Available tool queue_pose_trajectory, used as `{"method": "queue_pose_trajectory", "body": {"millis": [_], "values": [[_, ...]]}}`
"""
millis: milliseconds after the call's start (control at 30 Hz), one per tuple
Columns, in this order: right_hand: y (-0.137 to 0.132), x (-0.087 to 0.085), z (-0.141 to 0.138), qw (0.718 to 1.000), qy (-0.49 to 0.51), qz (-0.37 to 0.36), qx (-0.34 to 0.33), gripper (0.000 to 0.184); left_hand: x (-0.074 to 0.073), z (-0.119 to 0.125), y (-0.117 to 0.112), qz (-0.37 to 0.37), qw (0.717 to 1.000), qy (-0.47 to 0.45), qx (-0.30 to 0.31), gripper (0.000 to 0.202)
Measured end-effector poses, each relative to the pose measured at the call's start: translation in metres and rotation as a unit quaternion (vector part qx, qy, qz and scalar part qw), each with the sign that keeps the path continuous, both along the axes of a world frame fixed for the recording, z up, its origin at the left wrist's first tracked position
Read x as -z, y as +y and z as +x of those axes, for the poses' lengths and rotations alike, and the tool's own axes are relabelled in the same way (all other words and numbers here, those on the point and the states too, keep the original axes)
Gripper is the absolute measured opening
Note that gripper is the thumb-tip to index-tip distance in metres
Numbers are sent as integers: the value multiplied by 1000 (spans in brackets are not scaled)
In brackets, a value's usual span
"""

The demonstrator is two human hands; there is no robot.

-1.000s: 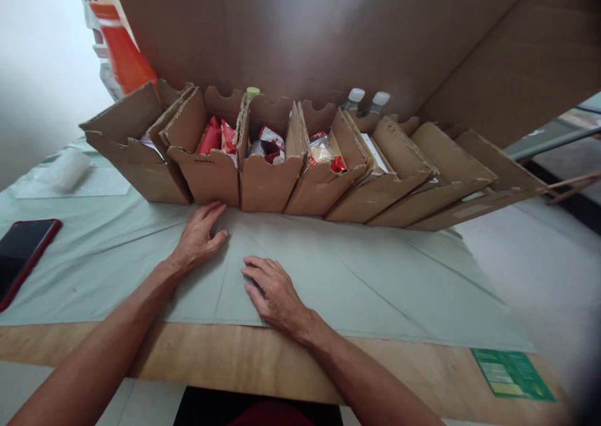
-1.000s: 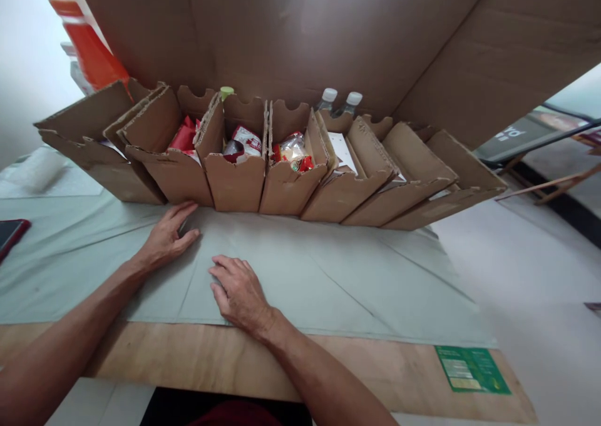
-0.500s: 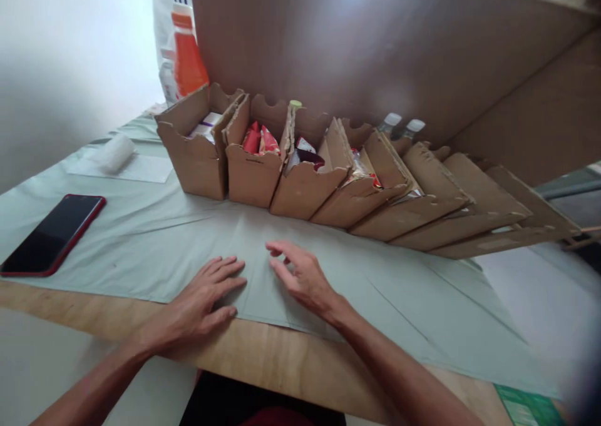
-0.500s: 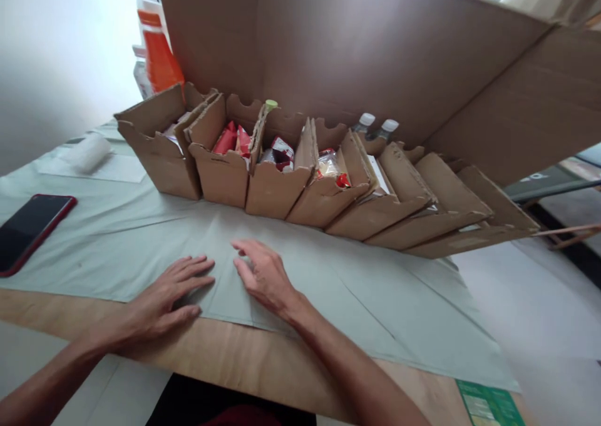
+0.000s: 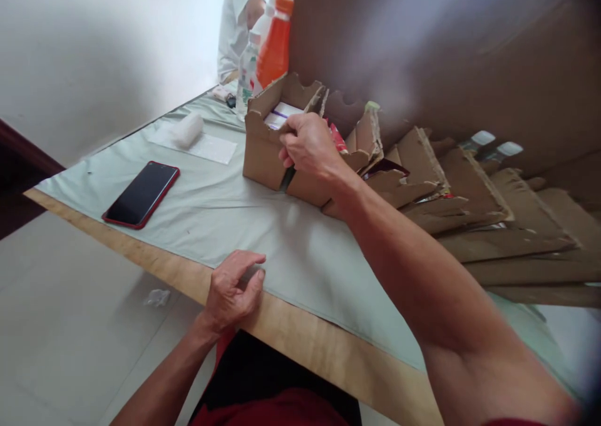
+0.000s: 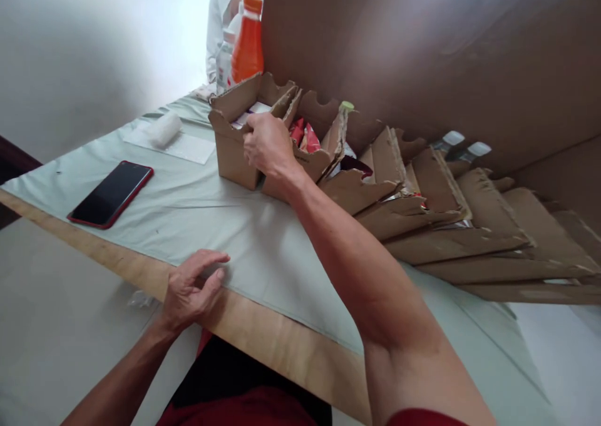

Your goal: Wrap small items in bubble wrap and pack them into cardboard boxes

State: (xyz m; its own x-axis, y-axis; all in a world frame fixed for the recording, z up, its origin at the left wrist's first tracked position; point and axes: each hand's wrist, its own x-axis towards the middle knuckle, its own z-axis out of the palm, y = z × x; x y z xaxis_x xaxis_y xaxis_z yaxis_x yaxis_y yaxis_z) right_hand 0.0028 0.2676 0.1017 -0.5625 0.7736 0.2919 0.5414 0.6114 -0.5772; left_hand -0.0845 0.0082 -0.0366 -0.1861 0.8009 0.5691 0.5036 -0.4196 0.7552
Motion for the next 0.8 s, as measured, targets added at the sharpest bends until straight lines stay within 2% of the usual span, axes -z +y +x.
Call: {"method": "queue_pose_trajectory", "body": {"millis": [100, 200, 300, 367, 467, 600, 700, 800], "values": [[-33, -7, 1, 999, -24, 1, 38, 21, 6, 0, -3, 39, 994, -11, -100, 33], [-80, -16, 18, 1000, -17, 15, -20, 21, 15, -2, -2, 32, 972, -95, -212, 54], [-127, -24, 56, 997, -23, -8, -77, 21, 22, -7, 2, 12, 953, -157, -258, 61], [-152, -29, 92, 996, -24, -40, -75, 20, 25, -10, 1, 6, 948, -169, -269, 62], [-173, -31, 153, 994, 16, -105, -20, 17, 27, -7, -9, -8, 954, -171, -247, 68], [-190, -19, 234, 979, 111, -139, 99, 14, 24, 10, -33, -35, 977, -163, -135, 73], [-210, 3, 278, 956, 201, -148, 156, 38, 18, 19, -44, -35, 982, -171, -73, 76], [-233, 38, 291, 951, 207, -182, 140, 61, 11, 19, -39, -49, 980, -192, -27, 77]]}}
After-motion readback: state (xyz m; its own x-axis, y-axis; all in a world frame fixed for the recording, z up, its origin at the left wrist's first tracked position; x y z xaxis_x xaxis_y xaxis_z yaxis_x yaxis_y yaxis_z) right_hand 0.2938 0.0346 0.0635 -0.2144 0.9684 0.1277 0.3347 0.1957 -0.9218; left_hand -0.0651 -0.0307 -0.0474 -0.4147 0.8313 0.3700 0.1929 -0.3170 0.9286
